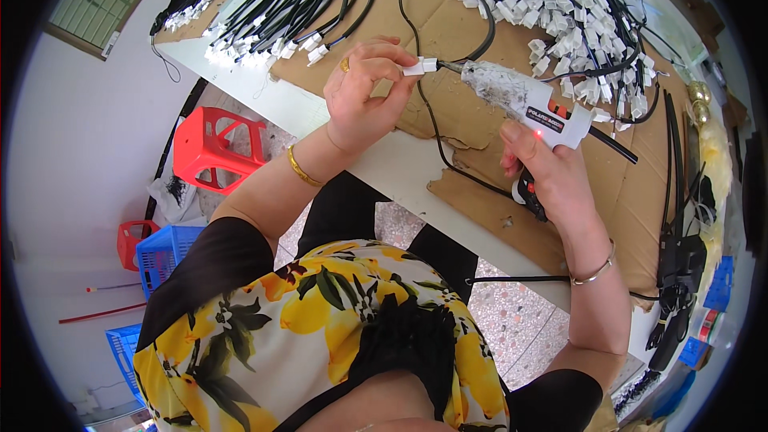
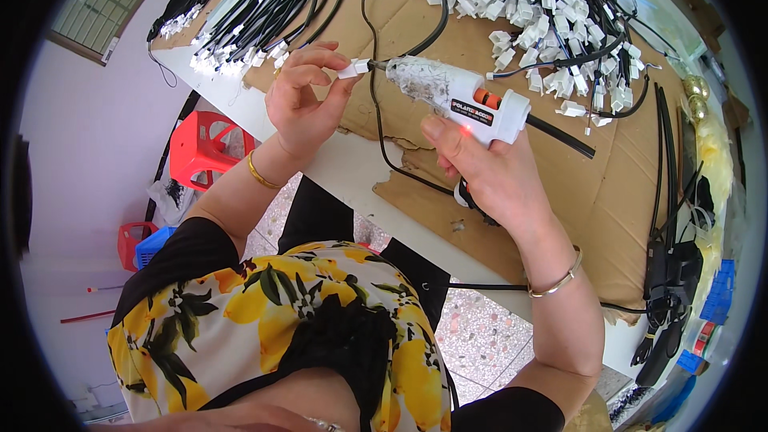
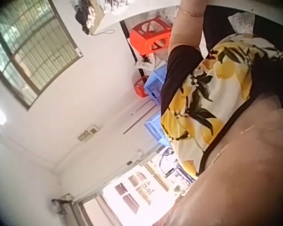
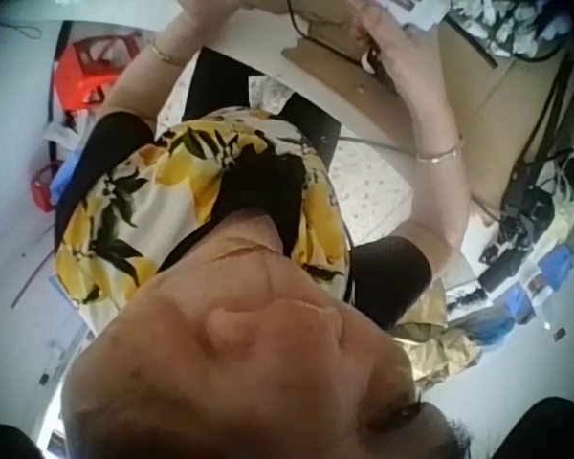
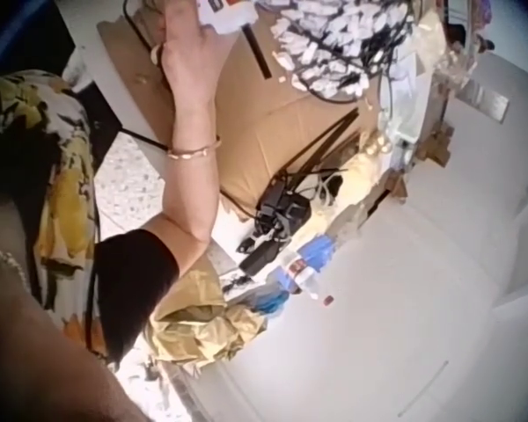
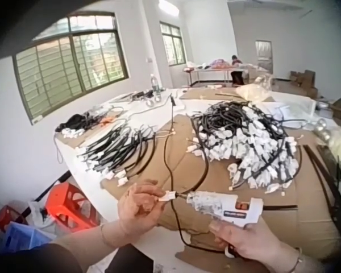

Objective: Applying hot glue to small electronic connectors within a complex bundle of black wires on a workbench.

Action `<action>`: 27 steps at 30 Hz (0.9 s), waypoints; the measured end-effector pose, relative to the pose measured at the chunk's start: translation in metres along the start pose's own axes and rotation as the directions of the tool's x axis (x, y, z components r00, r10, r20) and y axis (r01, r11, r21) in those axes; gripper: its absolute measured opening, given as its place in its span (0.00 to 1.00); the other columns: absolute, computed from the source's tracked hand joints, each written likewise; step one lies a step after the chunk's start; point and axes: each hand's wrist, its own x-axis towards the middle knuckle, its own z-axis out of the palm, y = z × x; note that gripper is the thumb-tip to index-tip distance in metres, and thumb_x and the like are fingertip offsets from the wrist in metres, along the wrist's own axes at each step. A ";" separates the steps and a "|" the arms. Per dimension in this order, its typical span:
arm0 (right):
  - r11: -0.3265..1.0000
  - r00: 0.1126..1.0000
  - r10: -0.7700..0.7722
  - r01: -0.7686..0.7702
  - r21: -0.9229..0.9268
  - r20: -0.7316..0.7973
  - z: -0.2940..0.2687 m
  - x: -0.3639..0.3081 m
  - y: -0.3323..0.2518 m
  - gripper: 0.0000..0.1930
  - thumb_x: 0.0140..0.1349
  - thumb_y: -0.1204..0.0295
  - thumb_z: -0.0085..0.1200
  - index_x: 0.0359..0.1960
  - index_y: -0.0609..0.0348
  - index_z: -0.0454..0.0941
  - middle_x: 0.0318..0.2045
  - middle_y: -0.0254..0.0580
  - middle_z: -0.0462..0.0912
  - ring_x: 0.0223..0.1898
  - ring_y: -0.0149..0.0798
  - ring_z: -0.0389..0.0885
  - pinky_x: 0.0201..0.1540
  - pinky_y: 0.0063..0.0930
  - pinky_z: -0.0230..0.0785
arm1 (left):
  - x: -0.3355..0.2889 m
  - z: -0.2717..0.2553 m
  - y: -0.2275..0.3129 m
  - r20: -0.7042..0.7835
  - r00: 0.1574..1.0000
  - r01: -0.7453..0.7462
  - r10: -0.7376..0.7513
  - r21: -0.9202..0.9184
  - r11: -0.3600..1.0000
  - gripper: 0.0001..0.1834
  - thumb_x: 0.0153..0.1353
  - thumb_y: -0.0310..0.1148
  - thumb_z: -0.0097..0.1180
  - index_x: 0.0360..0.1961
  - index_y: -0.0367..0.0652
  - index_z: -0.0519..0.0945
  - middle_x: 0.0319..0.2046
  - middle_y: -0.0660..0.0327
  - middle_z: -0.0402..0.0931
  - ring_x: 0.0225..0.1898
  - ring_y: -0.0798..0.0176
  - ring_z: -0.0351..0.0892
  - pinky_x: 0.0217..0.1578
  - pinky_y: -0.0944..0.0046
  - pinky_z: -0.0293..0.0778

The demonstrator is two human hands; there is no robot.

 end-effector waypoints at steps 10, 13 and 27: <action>1.000 1.000 -0.007 0.007 -0.007 -0.018 0.001 0.001 0.000 0.15 0.51 0.59 0.55 0.27 0.60 0.74 0.17 0.33 0.73 0.20 0.24 0.69 0.24 0.19 0.62 | 0.000 0.001 0.000 0.003 1.000 0.015 -0.015 -0.007 1.000 0.17 0.36 0.18 0.62 0.23 0.43 0.66 0.25 0.60 0.76 0.30 0.58 0.76 0.27 0.69 0.70; 1.000 1.000 -0.003 0.002 -0.015 -0.028 0.002 0.001 -0.001 0.15 0.51 0.59 0.56 0.27 0.61 0.74 0.17 0.32 0.73 0.19 0.24 0.69 0.23 0.18 0.62 | -0.001 0.001 0.000 0.008 0.999 0.042 -0.042 0.004 0.999 0.17 0.36 0.19 0.62 0.23 0.43 0.66 0.25 0.60 0.76 0.31 0.58 0.77 0.27 0.69 0.71; 1.000 0.997 -0.016 0.015 -0.014 -0.078 0.002 0.003 -0.001 0.15 0.51 0.60 0.56 0.26 0.60 0.73 0.16 0.31 0.72 0.18 0.24 0.68 0.21 0.18 0.60 | 0.001 0.003 0.000 -0.002 0.992 0.127 -0.128 -0.098 0.987 0.18 0.37 0.20 0.64 0.23 0.43 0.65 0.25 0.56 0.77 0.29 0.61 0.77 0.26 0.71 0.71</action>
